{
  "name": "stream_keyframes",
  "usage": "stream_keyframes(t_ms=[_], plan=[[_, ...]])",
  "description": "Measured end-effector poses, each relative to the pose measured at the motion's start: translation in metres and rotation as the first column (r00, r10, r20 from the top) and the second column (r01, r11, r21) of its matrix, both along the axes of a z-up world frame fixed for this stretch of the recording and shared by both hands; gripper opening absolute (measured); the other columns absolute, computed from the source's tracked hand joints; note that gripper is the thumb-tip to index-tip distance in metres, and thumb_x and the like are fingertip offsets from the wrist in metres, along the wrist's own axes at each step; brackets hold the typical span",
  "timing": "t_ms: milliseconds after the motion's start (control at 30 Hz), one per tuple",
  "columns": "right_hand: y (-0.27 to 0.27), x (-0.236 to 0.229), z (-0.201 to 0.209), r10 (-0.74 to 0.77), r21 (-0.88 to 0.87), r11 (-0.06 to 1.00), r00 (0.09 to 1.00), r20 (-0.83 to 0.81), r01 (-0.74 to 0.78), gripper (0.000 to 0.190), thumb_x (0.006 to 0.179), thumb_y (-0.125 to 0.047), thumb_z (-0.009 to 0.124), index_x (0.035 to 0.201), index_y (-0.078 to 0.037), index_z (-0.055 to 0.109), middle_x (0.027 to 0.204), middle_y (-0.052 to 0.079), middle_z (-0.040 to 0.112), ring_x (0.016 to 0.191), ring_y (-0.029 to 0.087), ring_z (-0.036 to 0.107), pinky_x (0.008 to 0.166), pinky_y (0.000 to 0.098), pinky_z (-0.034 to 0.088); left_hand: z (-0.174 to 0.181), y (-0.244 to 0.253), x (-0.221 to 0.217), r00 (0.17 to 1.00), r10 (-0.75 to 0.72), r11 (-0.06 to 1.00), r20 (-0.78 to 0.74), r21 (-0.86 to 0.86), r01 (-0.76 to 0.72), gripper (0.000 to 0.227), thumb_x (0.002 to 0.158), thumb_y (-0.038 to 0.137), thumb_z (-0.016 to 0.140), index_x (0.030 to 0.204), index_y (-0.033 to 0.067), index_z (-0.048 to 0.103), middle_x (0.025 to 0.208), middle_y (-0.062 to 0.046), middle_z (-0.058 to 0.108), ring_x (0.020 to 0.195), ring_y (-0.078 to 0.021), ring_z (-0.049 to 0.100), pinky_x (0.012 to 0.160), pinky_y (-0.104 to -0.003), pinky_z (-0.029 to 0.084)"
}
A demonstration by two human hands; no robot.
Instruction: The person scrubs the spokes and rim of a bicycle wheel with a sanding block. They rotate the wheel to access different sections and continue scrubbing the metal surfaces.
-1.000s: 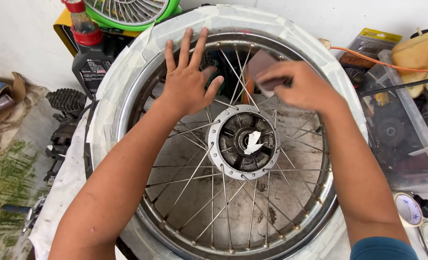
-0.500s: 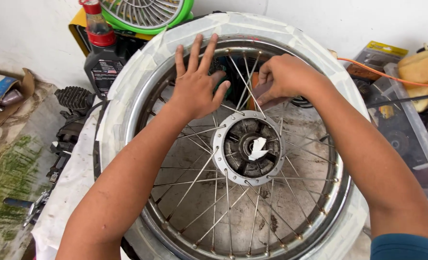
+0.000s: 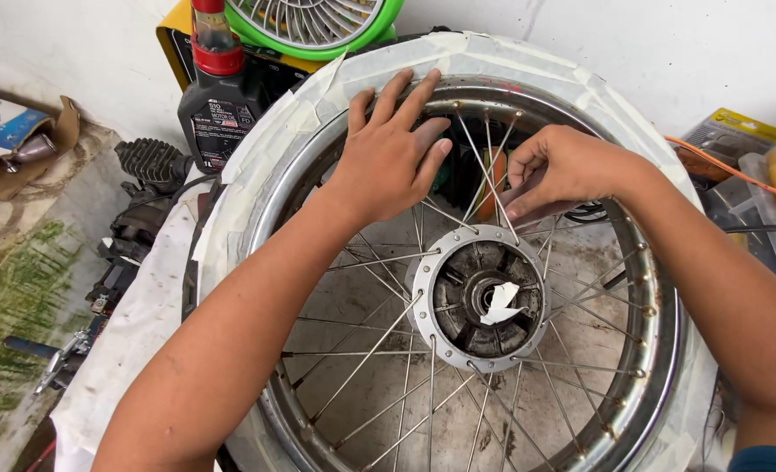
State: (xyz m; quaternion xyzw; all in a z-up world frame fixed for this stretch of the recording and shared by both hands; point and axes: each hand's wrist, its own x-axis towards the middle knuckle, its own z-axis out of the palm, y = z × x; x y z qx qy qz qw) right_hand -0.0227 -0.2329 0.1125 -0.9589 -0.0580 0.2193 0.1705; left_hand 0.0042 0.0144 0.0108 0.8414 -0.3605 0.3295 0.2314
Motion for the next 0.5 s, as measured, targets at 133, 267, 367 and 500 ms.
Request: stream_keyframes(t_ms=[133,267,367,500], plan=[[-0.011,0.007,0.016,0.112,-0.035,0.993,0.994,-0.002,-0.112,0.023,0.068,-0.026,0.095,0.071,-0.01,0.078,0.069,0.001,0.073,0.065,0.015,0.058,0.067,0.0285,0.043,0.001,-0.003,-0.002,1.0,-0.01,1.0,-0.025,0.005,0.01,0.039,0.109,0.04,0.04,0.121,0.0164,0.07,0.164,-0.013,0.031,0.151,-0.0406,0.027,0.11,-0.064,0.024],[0.015,-0.001,0.01,0.041,-0.202,0.979,0.991,0.126,-0.015,0.024,0.065,-0.031,0.097,0.074,-0.015,0.081,0.071,-0.003,0.075,0.068,0.012,0.063,0.068,0.0288,0.044,0.001,-0.003,-0.003,0.999,-0.003,1.0,-0.038,0.007,0.003,0.041,0.11,0.041,0.041,0.124,0.016,0.07,0.165,-0.012,0.028,0.151,-0.0403,0.025,0.112,-0.067,0.023],[0.027,-0.006,-0.002,0.057,-0.479,0.876,0.972,0.227,0.061,0.037,0.057,-0.056,0.094,0.069,-0.025,0.077,0.069,-0.009,0.075,0.07,0.011,0.066,0.067,0.031,0.044,0.004,-0.004,-0.002,1.0,0.018,1.0,0.001,-0.006,-0.018,0.038,0.109,0.039,0.043,0.125,0.016,0.069,0.162,-0.012,0.036,0.148,-0.039,0.031,0.109,-0.063,0.026],[0.024,-0.016,-0.009,-0.014,-0.458,0.872,0.943,0.332,0.174,0.054,0.053,-0.069,0.094,0.066,-0.021,0.072,0.063,-0.003,0.069,0.064,0.017,0.06,0.061,0.0346,0.043,0.006,-0.001,-0.003,0.998,0.027,0.999,0.051,-0.024,-0.025,0.038,0.11,0.036,0.041,0.125,0.0143,0.068,0.158,-0.012,0.044,0.144,-0.0373,0.038,0.105,-0.057,0.03]])
